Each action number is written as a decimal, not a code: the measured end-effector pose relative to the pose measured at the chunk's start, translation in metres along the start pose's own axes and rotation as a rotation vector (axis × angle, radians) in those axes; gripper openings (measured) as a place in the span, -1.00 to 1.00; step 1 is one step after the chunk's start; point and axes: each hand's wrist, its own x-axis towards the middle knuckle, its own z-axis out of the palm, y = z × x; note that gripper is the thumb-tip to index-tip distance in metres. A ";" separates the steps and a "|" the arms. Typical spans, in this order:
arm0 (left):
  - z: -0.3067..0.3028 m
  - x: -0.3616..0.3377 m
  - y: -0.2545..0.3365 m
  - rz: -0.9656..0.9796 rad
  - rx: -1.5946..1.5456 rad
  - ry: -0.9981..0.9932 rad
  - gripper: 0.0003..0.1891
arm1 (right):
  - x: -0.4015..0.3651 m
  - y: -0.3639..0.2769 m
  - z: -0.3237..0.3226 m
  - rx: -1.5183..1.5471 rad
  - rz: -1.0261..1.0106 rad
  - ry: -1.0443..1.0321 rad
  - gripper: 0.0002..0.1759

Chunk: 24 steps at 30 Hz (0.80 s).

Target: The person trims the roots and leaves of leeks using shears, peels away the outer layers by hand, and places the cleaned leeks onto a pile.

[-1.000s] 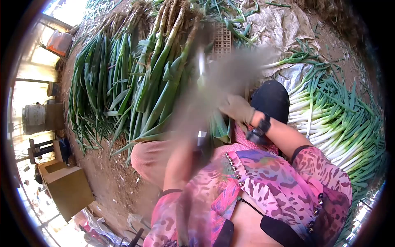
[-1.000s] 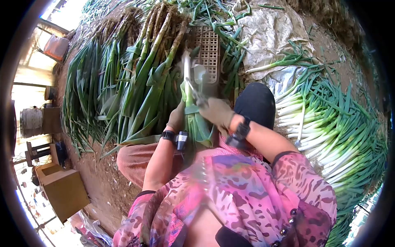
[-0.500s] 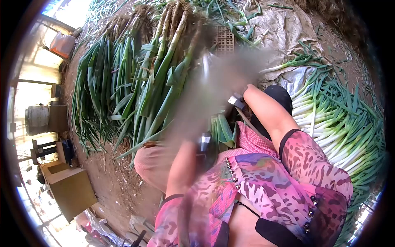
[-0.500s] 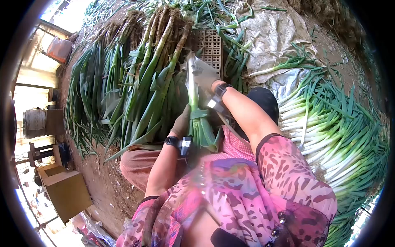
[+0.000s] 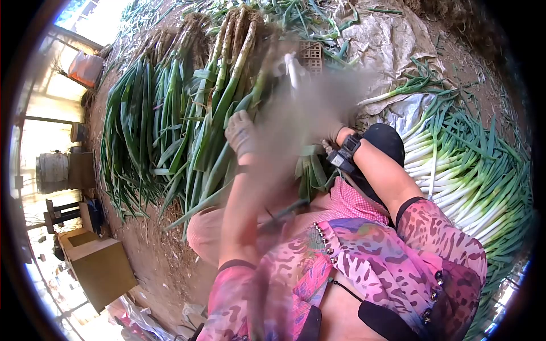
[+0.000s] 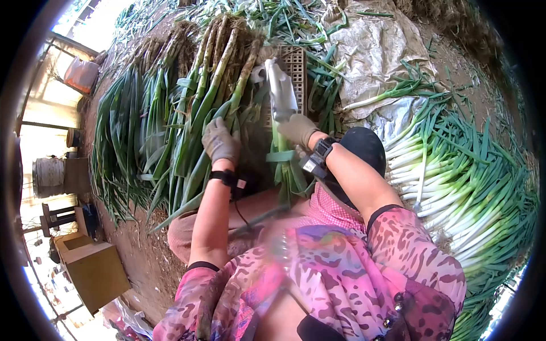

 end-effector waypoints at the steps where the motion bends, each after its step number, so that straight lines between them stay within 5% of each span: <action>1: 0.003 0.001 -0.008 -0.022 0.089 -0.023 -0.54 | -0.002 0.003 0.005 0.013 -0.010 -0.009 -0.36; 6: 0.017 0.012 -0.005 -0.158 0.247 -0.412 -0.66 | -0.012 0.006 0.021 0.074 -0.020 -0.039 -0.39; 8: -0.006 0.014 0.001 -0.117 -0.007 -0.533 -0.64 | -0.016 0.007 0.020 0.093 -0.024 -0.041 -0.40; 10: -0.031 0.001 0.004 -0.171 -0.291 -0.322 -0.61 | -0.020 0.008 0.021 0.116 -0.028 -0.047 -0.41; 12: -0.032 -0.022 -0.006 -0.228 -0.232 -0.095 -0.46 | -0.023 0.010 0.025 0.133 -0.029 -0.058 -0.41; 16: -0.005 -0.076 -0.025 -0.523 -0.177 -0.521 -0.26 | -0.031 0.009 0.034 0.145 -0.036 -0.080 -0.43; 21: 0.014 -0.070 -0.046 -0.367 -0.899 -0.674 -0.59 | -0.036 0.009 0.035 0.183 -0.027 -0.095 -0.46; 24: 0.004 -0.067 -0.053 -0.412 -1.059 -0.814 -0.64 | -0.064 0.012 0.030 0.164 -0.074 -0.064 -0.47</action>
